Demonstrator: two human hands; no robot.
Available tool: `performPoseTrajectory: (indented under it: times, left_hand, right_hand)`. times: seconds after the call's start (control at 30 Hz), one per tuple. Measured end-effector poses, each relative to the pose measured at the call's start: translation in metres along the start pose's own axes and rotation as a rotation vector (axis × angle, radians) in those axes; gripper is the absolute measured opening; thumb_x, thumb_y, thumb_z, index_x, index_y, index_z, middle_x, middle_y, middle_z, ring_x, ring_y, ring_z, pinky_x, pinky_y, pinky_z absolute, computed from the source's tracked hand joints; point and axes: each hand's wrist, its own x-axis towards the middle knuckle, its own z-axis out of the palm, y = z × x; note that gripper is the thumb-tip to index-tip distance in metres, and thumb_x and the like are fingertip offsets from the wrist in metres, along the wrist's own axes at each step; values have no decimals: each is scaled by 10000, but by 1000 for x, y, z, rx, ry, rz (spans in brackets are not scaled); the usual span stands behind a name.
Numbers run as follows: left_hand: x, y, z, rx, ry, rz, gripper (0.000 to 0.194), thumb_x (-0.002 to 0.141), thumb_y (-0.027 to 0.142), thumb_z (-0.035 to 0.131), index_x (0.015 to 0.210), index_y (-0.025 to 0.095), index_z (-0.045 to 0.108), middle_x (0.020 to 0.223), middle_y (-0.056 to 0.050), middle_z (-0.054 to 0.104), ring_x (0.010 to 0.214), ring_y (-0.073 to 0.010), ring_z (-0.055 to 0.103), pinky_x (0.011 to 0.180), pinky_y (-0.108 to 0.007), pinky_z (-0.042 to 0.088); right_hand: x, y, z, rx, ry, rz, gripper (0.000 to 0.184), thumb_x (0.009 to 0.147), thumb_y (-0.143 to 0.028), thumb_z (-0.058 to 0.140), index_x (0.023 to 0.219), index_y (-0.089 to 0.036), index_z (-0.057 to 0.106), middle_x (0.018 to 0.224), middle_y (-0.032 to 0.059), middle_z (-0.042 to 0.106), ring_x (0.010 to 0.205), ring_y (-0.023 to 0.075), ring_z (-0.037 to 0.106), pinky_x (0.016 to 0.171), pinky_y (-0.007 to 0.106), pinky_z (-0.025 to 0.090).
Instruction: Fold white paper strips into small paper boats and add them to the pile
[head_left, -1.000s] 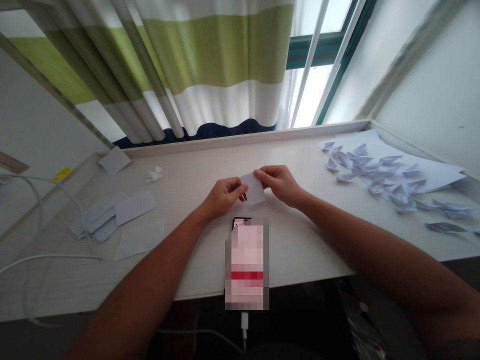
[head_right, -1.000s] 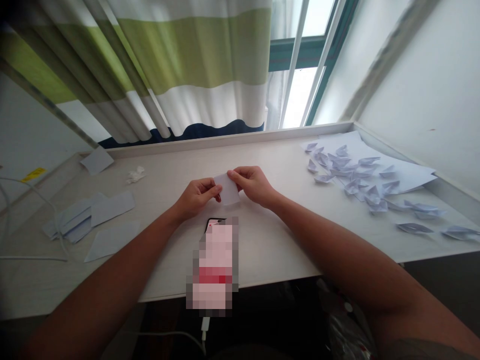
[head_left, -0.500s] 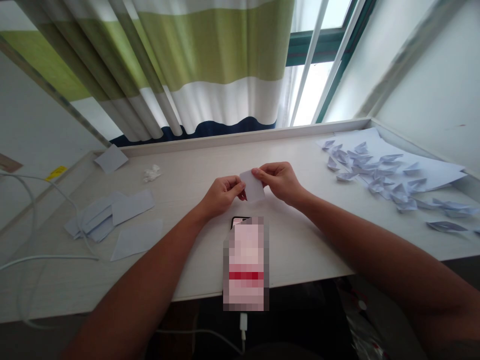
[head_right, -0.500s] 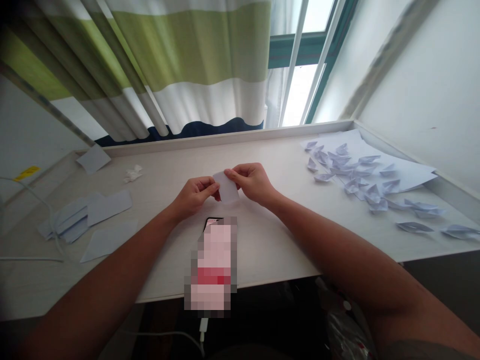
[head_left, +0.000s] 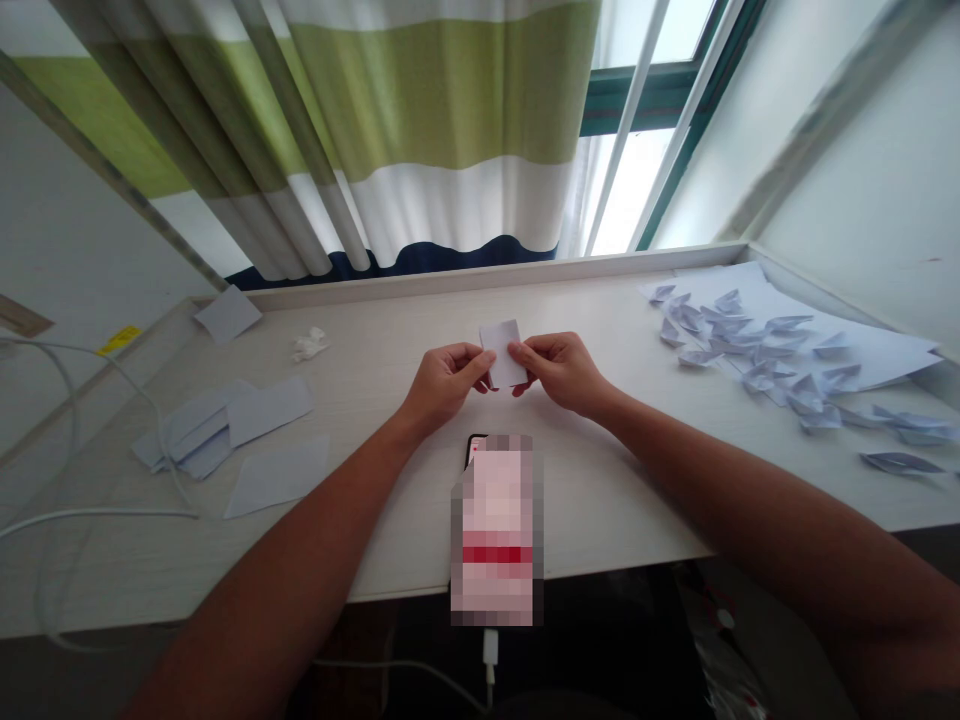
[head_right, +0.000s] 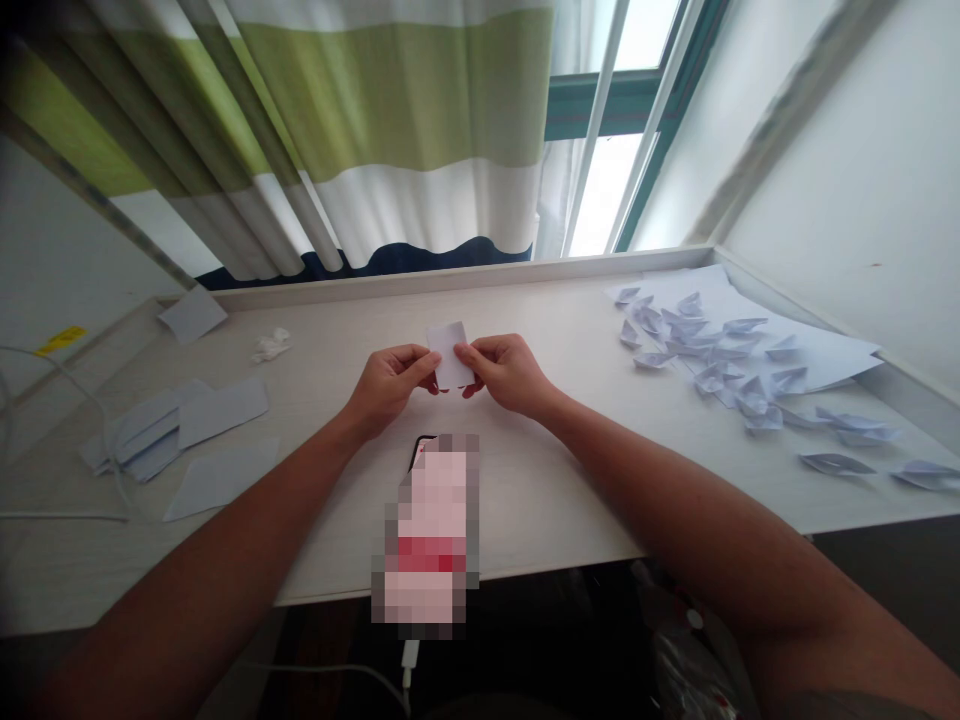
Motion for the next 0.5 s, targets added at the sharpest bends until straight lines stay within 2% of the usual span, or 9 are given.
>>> performPoseTrajectory:
  times: [0.1, 0.27, 0.37, 0.5]
  left_hand:
    - [0, -2, 0, 20, 0, 28, 351, 834, 494, 862, 767, 163, 768, 686, -40, 725, 637, -161, 659, 658, -307, 563]
    - [1, -2, -2, 35, 38, 33, 337, 879, 472, 807, 751, 163, 762, 682, -43, 721, 645, -169, 684, 671, -317, 581]
    - [1, -1, -2, 4, 64, 18, 332, 873, 469, 817, 766, 160, 757, 683, -38, 716, 653, -173, 701, 662, -312, 584]
    - [1, -1, -1, -7, 70, 42, 354, 863, 502, 836, 789, 165, 759, 678, -31, 720, 635, -167, 691, 633, -299, 565]
  right_hand:
    - [0, 1, 0, 2, 11, 29, 723, 848, -869, 716, 717, -158, 729, 649, 73, 729, 580, 195, 732, 525, 289, 541]
    - [-1, 5, -1, -20, -135, 76, 761, 835, -910, 676, 736, -159, 744, 680, 96, 783, 599, 172, 712, 601, 291, 548]
    - [-1, 3, -2, -87, -155, 57, 733, 862, -884, 677, 696, -172, 715, 631, 85, 771, 556, 151, 658, 594, 285, 501]
    - [-1, -2, 0, -106, -158, 79, 697, 915, -831, 664, 629, -195, 648, 542, 53, 711, 541, 164, 683, 597, 285, 495]
